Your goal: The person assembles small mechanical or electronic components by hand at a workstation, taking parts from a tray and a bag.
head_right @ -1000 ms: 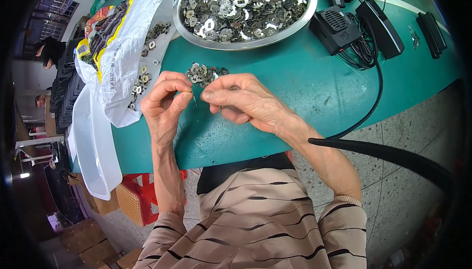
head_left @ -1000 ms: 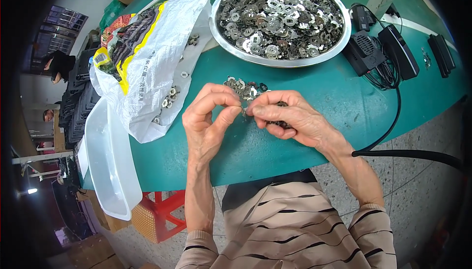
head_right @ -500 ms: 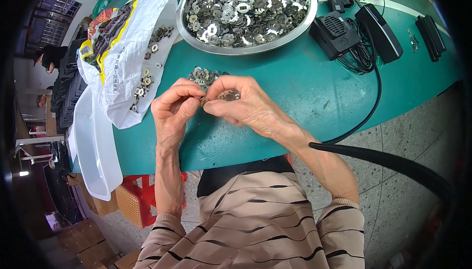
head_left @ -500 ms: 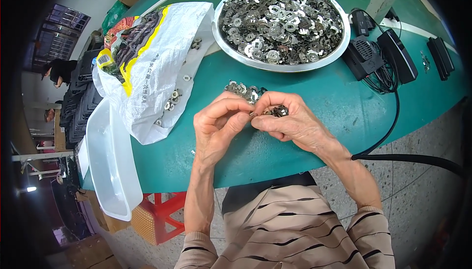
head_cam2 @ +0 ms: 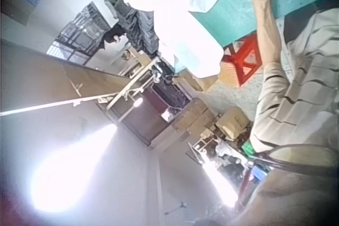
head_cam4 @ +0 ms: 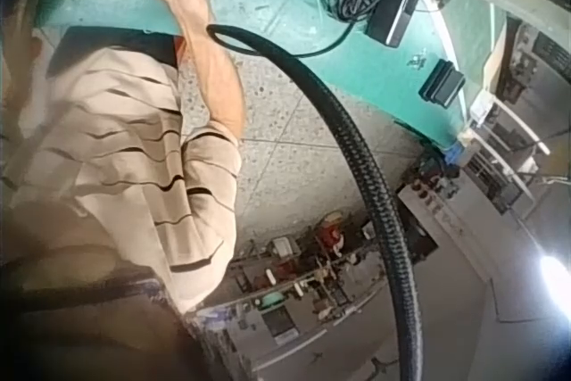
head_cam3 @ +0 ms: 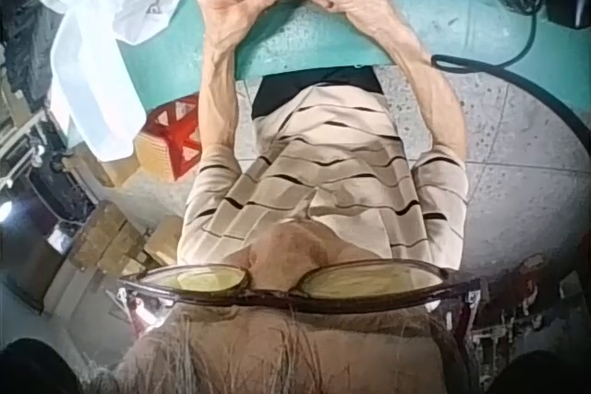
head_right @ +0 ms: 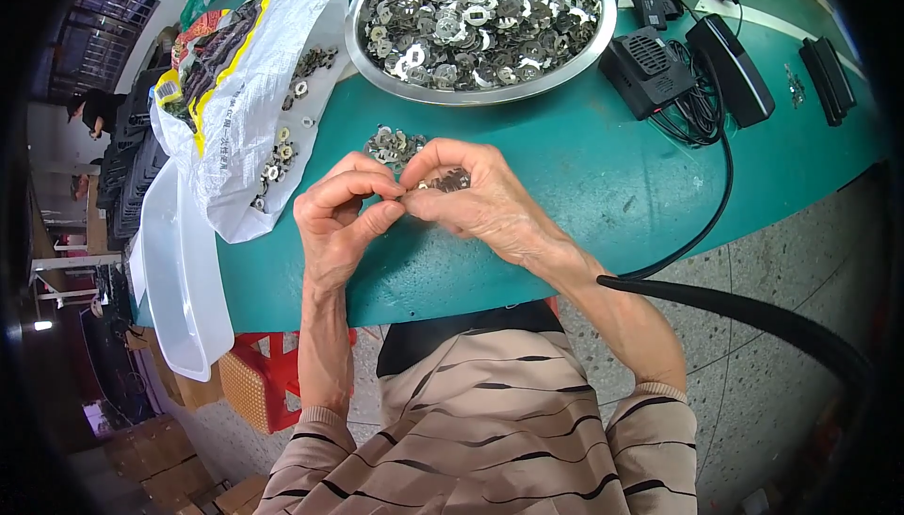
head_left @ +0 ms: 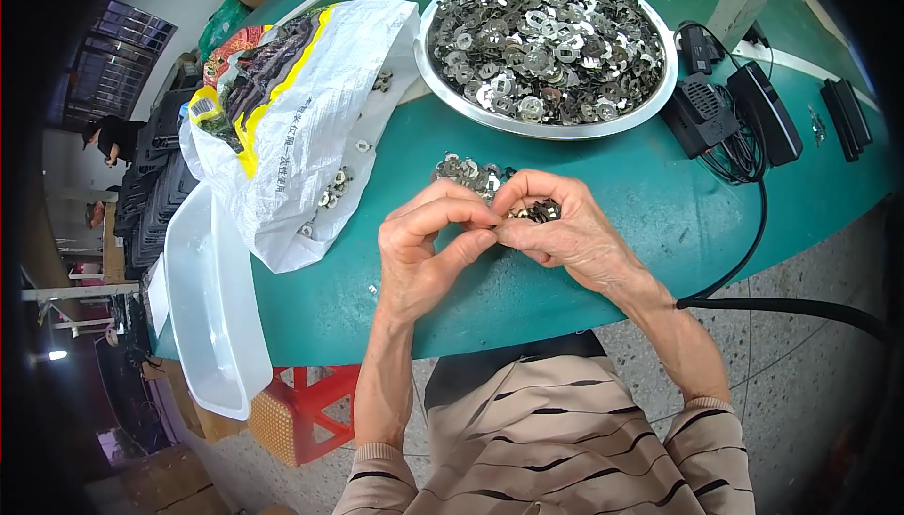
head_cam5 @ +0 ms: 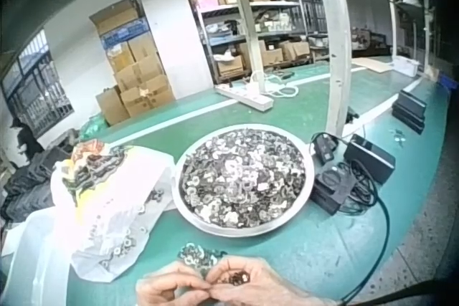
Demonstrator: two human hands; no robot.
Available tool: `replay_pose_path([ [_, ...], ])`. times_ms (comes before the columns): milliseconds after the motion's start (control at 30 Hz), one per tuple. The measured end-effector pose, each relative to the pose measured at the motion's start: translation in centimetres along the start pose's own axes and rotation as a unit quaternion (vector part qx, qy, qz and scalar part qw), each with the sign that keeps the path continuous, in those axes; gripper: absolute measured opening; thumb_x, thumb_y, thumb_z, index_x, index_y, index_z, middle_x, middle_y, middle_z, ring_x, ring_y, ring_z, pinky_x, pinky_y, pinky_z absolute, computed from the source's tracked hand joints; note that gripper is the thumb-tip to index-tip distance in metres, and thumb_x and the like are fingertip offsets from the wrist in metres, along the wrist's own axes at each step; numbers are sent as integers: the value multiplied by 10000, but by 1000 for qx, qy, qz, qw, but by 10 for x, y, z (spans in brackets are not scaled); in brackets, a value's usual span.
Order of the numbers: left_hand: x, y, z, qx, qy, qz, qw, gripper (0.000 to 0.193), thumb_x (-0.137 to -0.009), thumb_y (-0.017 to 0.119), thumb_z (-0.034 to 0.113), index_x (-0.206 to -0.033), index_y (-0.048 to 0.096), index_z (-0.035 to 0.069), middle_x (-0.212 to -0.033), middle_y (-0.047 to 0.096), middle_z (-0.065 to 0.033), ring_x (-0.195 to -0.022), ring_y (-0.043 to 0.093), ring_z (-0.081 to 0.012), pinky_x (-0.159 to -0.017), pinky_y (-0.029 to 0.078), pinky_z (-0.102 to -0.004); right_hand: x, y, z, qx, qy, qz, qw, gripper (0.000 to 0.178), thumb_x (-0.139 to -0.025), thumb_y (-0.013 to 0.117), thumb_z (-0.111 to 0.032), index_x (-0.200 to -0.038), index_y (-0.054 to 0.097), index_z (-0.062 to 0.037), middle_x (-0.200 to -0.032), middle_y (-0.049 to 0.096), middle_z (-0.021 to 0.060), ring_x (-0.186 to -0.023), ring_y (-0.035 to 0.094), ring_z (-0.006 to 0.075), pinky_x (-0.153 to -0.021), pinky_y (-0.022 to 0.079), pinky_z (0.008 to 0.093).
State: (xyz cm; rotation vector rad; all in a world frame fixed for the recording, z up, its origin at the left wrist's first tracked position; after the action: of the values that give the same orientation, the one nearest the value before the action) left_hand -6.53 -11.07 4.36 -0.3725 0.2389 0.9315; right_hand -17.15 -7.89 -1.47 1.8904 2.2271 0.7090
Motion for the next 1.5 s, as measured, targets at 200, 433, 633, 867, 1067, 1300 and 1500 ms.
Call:
replay_pose_path([
  [200,9,-10,-39,199,-160,79,964,150,-785,642,-41,-932,615,-30,-831,611,-79,-690,575,-138,-622,485,-258,-2,0,6,-69,15,-25,997,114,-814,646,-78,-899,583,-33,-641,474,-46,-478,351,0,-393,192,167],
  [433,19,11,-64,460,-312,22,831,153,-831,600,41,-975,591,-12,-803,622,-105,-639,580,-161,-558,493,-277,-3,3,5,-102,16,-36,994,159,-804,661,-119,-918,593,-31,-692,508,-16,-473,337,4,-385,167,181],
  [633,19,14,-63,454,-317,17,833,146,-830,598,38,-968,596,-9,-768,625,-103,-606,583,-165,-540,489,-269,-4,2,9,-94,31,-40,994,195,-808,673,-177,-915,598,-32,-712,528,1,-466,336,9,-384,171,181],
  [867,12,5,-48,241,-213,59,945,127,-836,605,16,-956,605,-24,-762,628,-87,-632,593,-135,-571,494,-240,-4,6,14,-111,47,-41,992,191,-854,647,-199,-895,561,-33,-739,539,35,-497,402,26,-388,216,164],
  [1067,7,0,-31,145,-144,85,975,153,-824,599,-47,-973,630,-32,-813,584,-40,-711,556,-92,-605,463,-200,-5,0,14,-116,40,-26,992,226,-822,675,-230,-899,568,-48,-753,567,36,-514,393,35,-406,215,176],
  [1300,2,-32,-20,-154,-81,130,976,211,-721,637,-85,-911,669,1,-833,591,-44,-719,551,-143,-603,452,-246,-7,-9,16,-175,61,-3,983,178,-819,655,-175,-899,572,-39,-766,588,58,-508,413,44,-386,216,176],
  [1500,-2,-5,-12,-326,-56,11,944,239,-599,725,-43,-817,692,48,-851,594,-49,-824,536,-230,-727,451,-331,-7,-10,16,-178,59,-1,982,199,-825,636,-162,-943,581,-12,-772,581,63,-504,404,42,-380,208,168],
])
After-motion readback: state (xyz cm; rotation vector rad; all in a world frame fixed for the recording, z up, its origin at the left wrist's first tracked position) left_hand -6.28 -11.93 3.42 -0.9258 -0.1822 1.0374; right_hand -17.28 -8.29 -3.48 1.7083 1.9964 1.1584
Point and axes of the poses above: each hand's wrist, its own x-axis away from the middle knuckle, its own y-axis out of the palm, z = x × y, the point moved 9 cm from there along -x, towards the middle knuckle
